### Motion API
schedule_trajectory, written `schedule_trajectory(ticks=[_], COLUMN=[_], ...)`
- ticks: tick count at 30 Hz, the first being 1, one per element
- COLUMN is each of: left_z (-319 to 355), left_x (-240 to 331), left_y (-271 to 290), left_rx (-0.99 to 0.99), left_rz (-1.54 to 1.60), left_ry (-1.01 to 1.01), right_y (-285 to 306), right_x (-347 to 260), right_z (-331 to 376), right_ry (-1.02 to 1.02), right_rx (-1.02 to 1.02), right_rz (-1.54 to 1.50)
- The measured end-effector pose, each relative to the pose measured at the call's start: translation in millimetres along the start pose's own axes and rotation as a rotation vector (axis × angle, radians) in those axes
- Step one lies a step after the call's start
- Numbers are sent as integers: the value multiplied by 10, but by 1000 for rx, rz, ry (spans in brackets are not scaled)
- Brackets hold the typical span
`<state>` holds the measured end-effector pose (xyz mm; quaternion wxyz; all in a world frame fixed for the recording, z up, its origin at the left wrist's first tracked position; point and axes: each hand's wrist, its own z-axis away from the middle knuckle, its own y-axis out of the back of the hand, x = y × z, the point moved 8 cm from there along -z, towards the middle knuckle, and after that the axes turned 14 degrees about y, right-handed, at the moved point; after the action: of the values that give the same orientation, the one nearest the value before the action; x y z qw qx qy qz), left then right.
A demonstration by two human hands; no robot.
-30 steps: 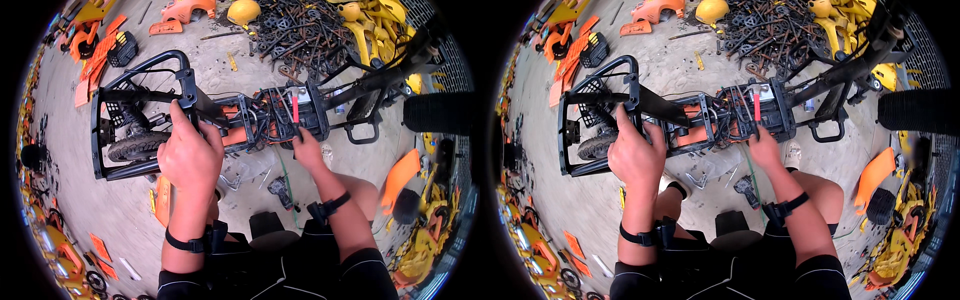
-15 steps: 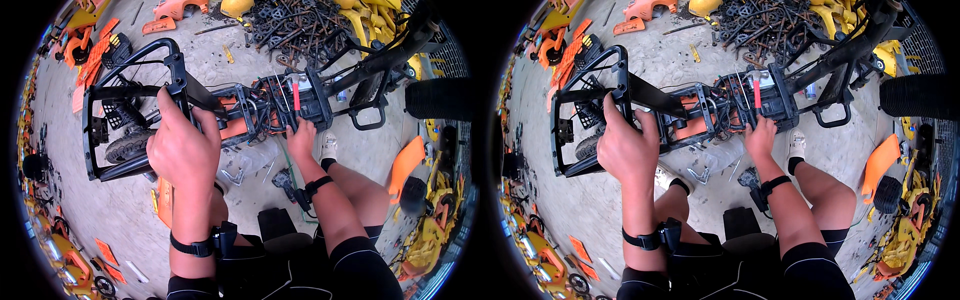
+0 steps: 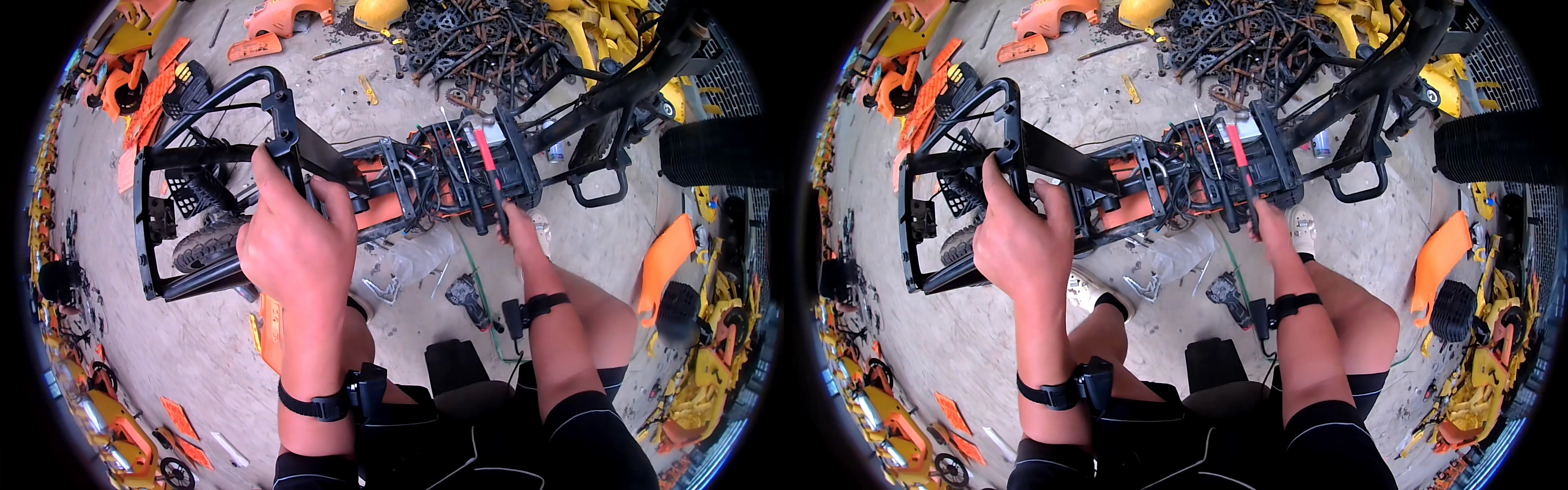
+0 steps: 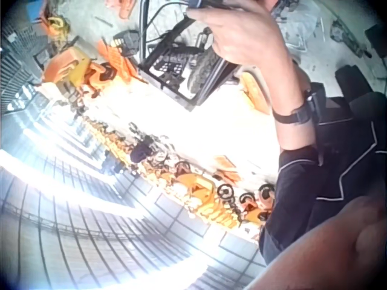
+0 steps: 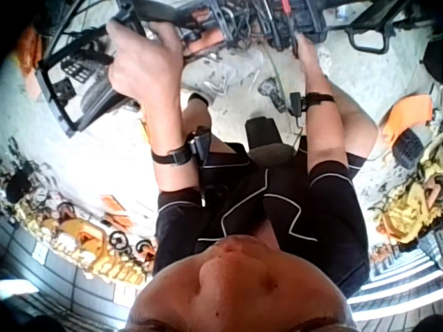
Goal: The person uses a hammer and a pair of pliers to strike and pull at components on a motorcycle frame on the floor, handling wires and metal parts.
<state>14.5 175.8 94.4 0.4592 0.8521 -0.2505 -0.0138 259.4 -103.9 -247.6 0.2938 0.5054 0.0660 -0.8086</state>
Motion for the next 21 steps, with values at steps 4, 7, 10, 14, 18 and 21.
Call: schedule_trajectory(ticks=[4,7,10,14,18,21], left_z=[-14,-5,-4,33,28,24], left_x=[-18,-1,11,-128,-118,-102], left_y=[-5,-17,-37,-88,-106,-122], left_rx=[-36,-42,-34,-39,-50,-49], left_rz=[17,24,25,-10,-12,-16], left_ry=[21,25,21,114,124,111], right_y=[-52,-190,-286,-599,-1028,-1361], right_x=[-578,-640,-740,-916,-912,-916], right_z=[-93,-83,-1,372,431,352], right_ry=[-42,-254,-230,33,145,142], right_rx=[-187,-276,-350,-258,-271,-267], right_rz=[-141,-306,-310,-238,-80,60])
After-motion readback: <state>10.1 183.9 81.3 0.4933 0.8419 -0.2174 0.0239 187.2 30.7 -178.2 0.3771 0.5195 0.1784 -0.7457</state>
